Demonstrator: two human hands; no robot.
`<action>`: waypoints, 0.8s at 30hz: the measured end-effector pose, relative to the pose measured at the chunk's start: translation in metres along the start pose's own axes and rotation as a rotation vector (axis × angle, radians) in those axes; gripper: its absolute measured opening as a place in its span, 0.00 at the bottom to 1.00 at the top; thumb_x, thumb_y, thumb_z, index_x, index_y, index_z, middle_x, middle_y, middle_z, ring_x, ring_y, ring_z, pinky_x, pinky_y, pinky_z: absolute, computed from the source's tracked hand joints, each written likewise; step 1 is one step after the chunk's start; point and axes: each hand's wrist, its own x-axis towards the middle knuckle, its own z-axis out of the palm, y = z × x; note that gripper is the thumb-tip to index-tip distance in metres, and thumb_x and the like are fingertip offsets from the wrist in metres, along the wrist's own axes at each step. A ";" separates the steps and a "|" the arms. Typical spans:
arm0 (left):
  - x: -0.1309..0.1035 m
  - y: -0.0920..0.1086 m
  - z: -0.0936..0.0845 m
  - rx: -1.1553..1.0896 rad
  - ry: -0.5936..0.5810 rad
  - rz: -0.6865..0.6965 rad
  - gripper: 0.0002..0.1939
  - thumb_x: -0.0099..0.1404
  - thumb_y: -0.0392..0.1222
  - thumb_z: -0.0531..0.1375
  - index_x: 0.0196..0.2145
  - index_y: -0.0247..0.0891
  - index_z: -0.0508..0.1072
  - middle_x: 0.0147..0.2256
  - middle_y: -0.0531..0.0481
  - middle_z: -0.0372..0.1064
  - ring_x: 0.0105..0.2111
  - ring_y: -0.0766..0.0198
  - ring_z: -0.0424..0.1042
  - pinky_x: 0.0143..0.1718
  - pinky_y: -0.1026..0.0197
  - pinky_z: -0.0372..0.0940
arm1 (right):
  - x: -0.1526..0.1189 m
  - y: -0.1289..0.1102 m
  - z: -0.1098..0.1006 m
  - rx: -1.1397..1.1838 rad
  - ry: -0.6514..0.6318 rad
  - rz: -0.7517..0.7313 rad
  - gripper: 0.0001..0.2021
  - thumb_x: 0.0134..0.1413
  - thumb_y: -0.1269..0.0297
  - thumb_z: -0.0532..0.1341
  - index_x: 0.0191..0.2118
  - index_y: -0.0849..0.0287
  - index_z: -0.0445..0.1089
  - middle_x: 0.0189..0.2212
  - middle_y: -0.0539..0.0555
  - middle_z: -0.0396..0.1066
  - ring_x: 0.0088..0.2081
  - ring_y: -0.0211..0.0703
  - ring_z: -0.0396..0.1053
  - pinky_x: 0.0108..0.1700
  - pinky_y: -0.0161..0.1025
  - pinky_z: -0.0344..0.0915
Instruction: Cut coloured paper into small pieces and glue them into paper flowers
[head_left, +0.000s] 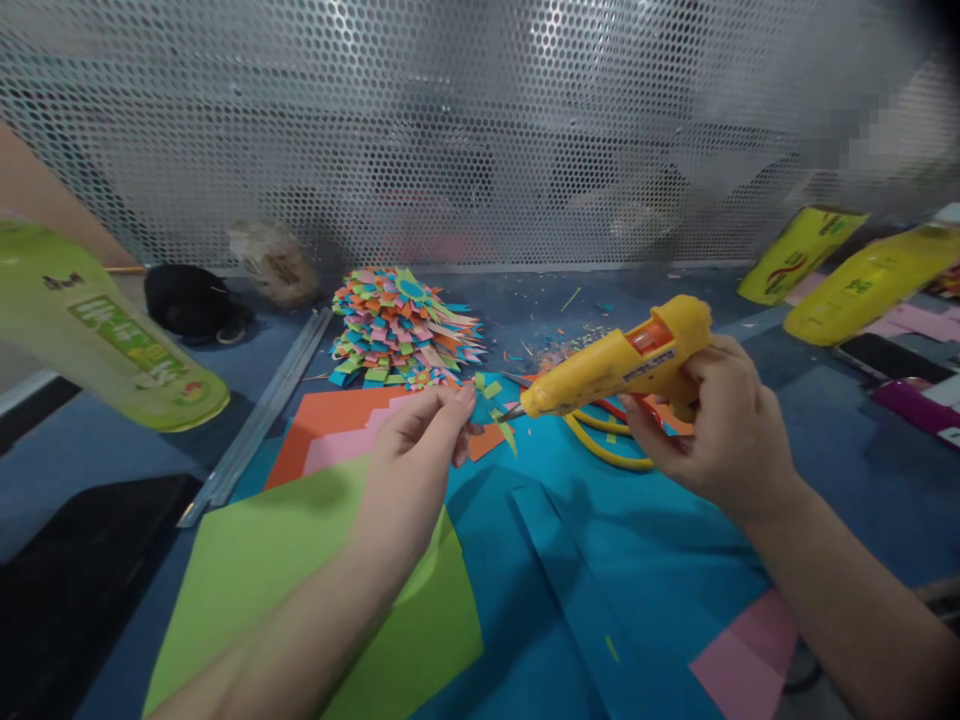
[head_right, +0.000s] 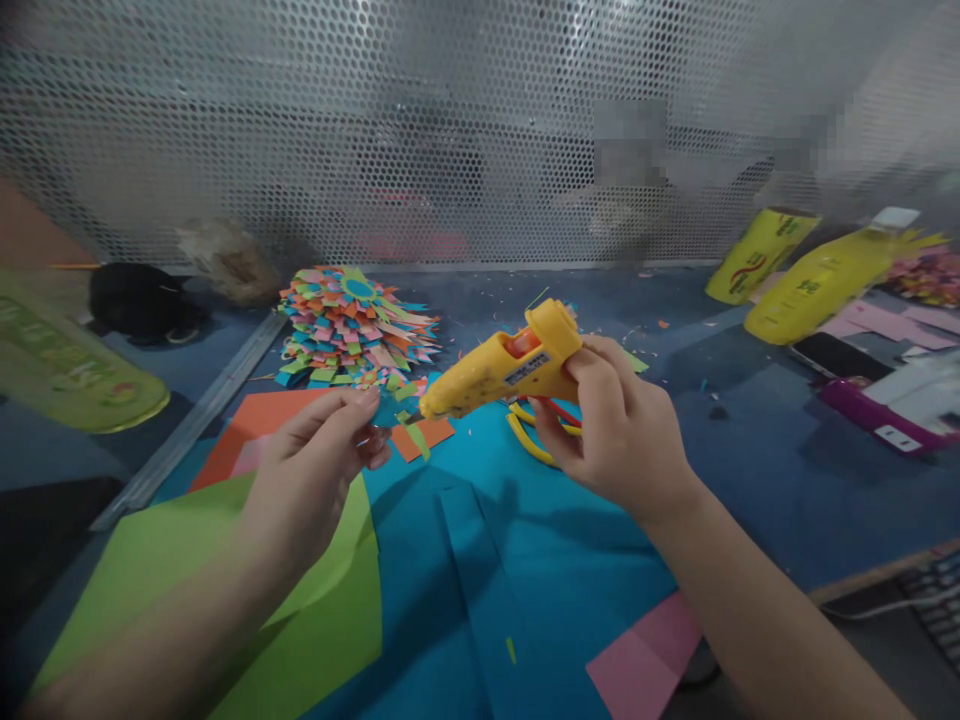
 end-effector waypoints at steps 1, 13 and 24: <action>0.000 0.001 0.000 0.001 0.001 0.001 0.11 0.58 0.42 0.61 0.20 0.38 0.70 0.17 0.58 0.57 0.20 0.70 0.58 0.23 0.65 0.53 | 0.000 0.000 0.000 -0.003 0.004 0.000 0.17 0.50 0.64 0.60 0.45 0.58 0.55 0.37 0.61 0.67 0.37 0.52 0.70 0.24 0.39 0.68; 0.007 0.002 -0.004 -0.081 0.085 -0.053 0.11 0.56 0.42 0.61 0.19 0.37 0.67 0.17 0.58 0.56 0.20 0.71 0.59 0.21 0.66 0.52 | 0.005 -0.002 -0.001 0.015 0.011 0.044 0.13 0.50 0.65 0.60 0.40 0.59 0.58 0.35 0.61 0.67 0.38 0.53 0.70 0.23 0.38 0.69; 0.008 -0.006 -0.006 -0.039 0.028 -0.065 0.10 0.56 0.41 0.61 0.20 0.38 0.69 0.17 0.58 0.58 0.20 0.71 0.59 0.20 0.67 0.53 | 0.005 -0.003 0.001 -0.048 0.041 0.114 0.14 0.51 0.61 0.61 0.38 0.64 0.59 0.34 0.65 0.67 0.33 0.51 0.70 0.21 0.37 0.67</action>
